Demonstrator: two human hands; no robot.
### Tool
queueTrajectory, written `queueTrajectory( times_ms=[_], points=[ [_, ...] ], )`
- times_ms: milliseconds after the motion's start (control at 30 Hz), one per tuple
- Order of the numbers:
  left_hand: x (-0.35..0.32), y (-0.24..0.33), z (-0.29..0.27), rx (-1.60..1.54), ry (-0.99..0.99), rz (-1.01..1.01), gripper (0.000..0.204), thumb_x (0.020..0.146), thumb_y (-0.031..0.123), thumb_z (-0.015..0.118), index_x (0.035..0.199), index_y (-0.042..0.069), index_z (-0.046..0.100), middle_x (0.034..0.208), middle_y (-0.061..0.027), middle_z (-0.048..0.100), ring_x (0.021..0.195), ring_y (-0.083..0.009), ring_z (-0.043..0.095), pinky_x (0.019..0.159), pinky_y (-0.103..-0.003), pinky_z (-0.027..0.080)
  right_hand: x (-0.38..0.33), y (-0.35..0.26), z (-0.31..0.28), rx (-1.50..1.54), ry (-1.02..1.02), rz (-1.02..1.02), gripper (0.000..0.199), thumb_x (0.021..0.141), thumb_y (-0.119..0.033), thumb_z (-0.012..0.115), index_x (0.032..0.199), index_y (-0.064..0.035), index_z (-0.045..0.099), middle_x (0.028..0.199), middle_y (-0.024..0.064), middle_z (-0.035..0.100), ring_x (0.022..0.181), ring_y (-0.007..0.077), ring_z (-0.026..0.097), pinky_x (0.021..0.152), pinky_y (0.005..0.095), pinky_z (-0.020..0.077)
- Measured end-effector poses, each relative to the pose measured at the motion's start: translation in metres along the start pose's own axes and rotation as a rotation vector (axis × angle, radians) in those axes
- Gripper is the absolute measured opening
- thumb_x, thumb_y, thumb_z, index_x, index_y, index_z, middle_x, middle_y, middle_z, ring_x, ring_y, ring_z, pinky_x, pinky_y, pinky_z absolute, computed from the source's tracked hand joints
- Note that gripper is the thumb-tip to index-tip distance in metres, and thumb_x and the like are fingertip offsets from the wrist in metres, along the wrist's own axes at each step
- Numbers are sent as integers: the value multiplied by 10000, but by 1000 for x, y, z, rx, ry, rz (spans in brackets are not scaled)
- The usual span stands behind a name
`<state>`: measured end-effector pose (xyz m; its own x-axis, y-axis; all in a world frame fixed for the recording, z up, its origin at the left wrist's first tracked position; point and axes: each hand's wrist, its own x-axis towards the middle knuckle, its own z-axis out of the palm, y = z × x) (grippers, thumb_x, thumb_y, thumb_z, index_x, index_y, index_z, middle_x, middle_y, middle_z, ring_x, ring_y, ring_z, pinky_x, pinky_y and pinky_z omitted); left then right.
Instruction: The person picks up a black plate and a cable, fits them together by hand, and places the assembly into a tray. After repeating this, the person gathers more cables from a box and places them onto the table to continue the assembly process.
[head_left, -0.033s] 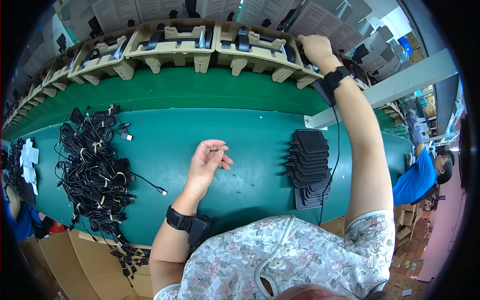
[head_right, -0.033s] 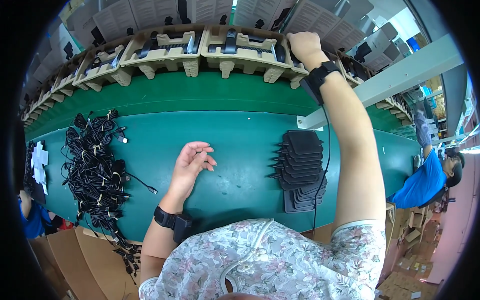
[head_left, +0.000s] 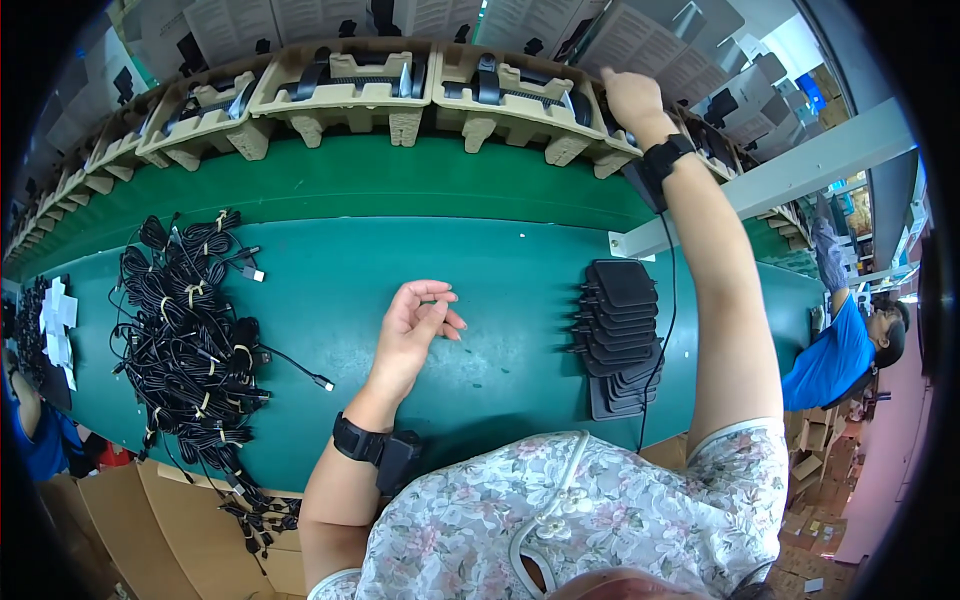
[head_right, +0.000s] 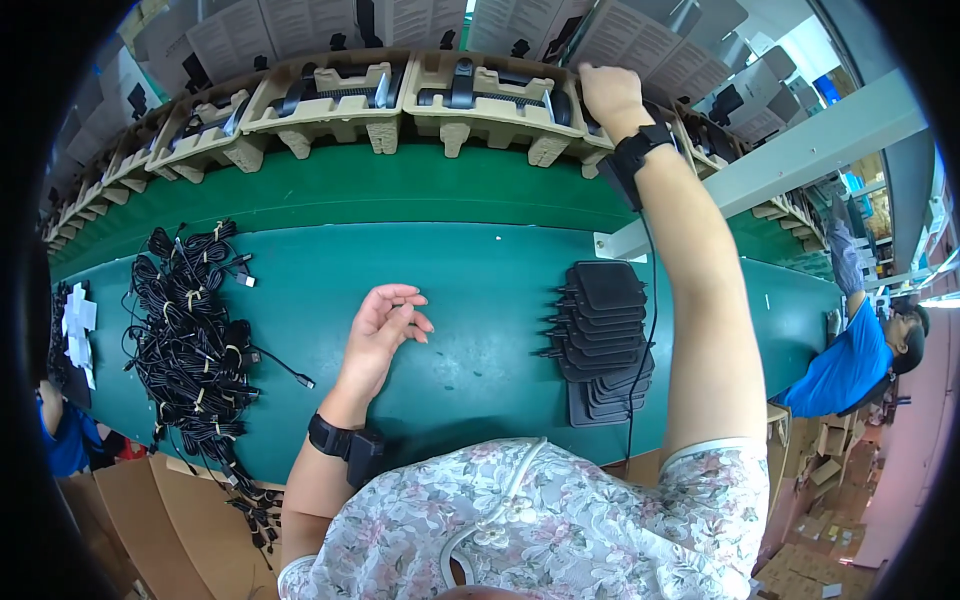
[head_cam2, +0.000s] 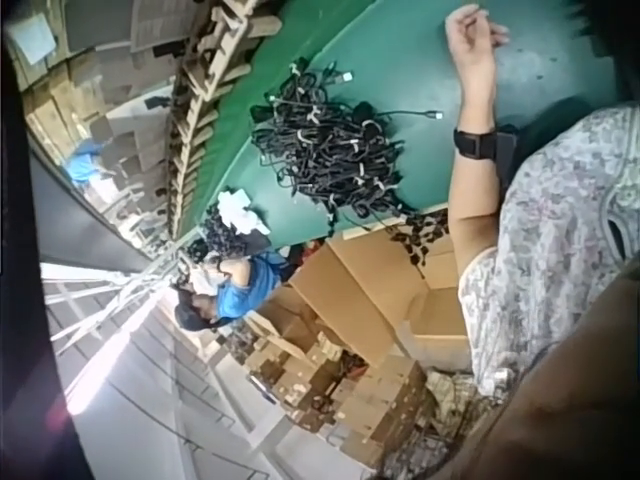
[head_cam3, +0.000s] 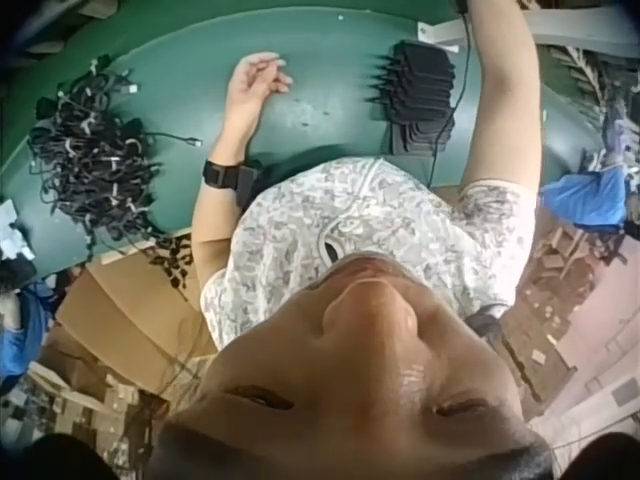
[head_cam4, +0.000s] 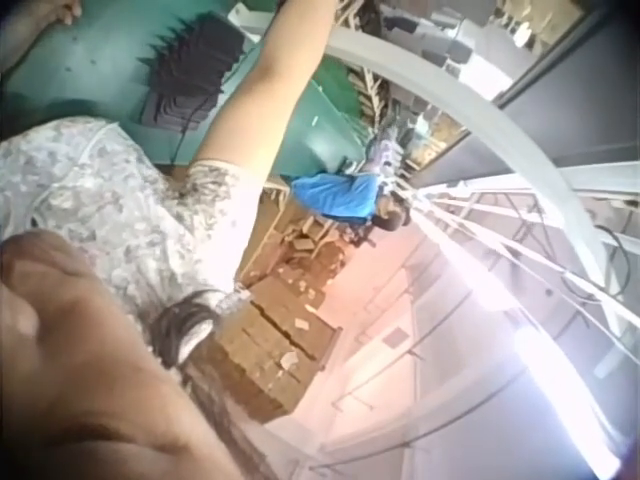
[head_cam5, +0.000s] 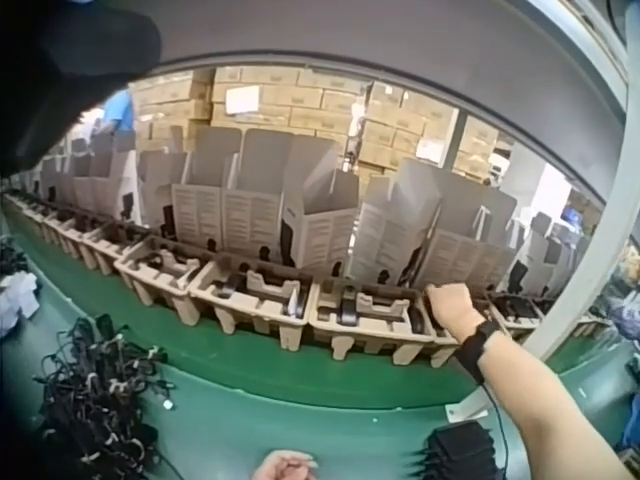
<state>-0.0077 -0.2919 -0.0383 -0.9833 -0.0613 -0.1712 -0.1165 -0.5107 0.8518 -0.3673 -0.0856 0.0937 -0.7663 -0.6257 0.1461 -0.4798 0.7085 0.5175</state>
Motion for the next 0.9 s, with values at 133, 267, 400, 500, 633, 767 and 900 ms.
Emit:
queueTrajectory(
  times_ms=[133, 267, 400, 500, 633, 767, 900],
  points=[
    [0, -3, 0, -11, 13, -5, 185, 912, 79, 474, 1089, 27, 473, 1038, -103, 549, 805, -168, 574, 687, -285, 479, 4, -17, 36, 227, 55, 469, 186, 823, -207, 534, 922, -68, 609, 883, 138, 653, 874, 333, 601, 770, 430, 465],
    [1, -2, -2, -4, 22, 0, 183, 912, 80, 472, 1088, 29, 475, 1037, -100, 551, 805, -166, 574, 690, -283, 478, 1, -17, 50, 520, 133, 671, 216, 833, -224, 532, 921, -35, 589, 923, 160, 646, 924, 336, 591, 801, 421, 457],
    [0, -1, -1, -1, 41, 3, 170, 911, 95, 490, 1058, 10, 481, 1009, -96, 559, 764, -144, 584, 667, -255, 483, -4, 2, 54, 661, 118, 570, 196, 819, -225, 546, 851, -36, 584, 889, 168, 642, 868, 363, 592, 747, 404, 473],
    [-1, -1, -5, 20, 42, 5, 171, 910, 81, 477, 1073, 32, 488, 1029, -89, 556, 804, -159, 575, 687, -273, 473, -9, 0, 52, 661, 11, 499, 164, 800, -201, 553, 843, -46, 585, 883, 169, 637, 871, 366, 588, 734, 402, 470],
    [2, -1, 1, 7, 47, 5, 160, 911, 73, 477, 1058, 12, 483, 1005, -89, 562, 767, -141, 584, 668, -253, 482, 1, 0, 71, 525, 75, 578, 181, 776, -227, 560, 883, -89, 607, 932, 154, 635, 915, 354, 585, 788, 404, 468],
    [1, 0, -2, 29, 51, 25, 161, 911, 68, 471, 1062, 12, 482, 1004, -90, 561, 773, -143, 586, 671, -255, 484, 0, 5, 76, 504, 180, 377, 143, 739, -159, 576, 842, -59, 583, 854, 177, 619, 836, 366, 581, 706, 419, 467],
    [5, -1, 3, 52, 35, 27, 162, 913, 64, 465, 1065, 11, 480, 1003, -95, 560, 781, -148, 587, 676, -262, 487, -6, 1, 61, 406, 132, 274, 114, 757, -139, 573, 848, -72, 584, 840, 156, 626, 830, 355, 585, 711, 424, 469]
  ],
)
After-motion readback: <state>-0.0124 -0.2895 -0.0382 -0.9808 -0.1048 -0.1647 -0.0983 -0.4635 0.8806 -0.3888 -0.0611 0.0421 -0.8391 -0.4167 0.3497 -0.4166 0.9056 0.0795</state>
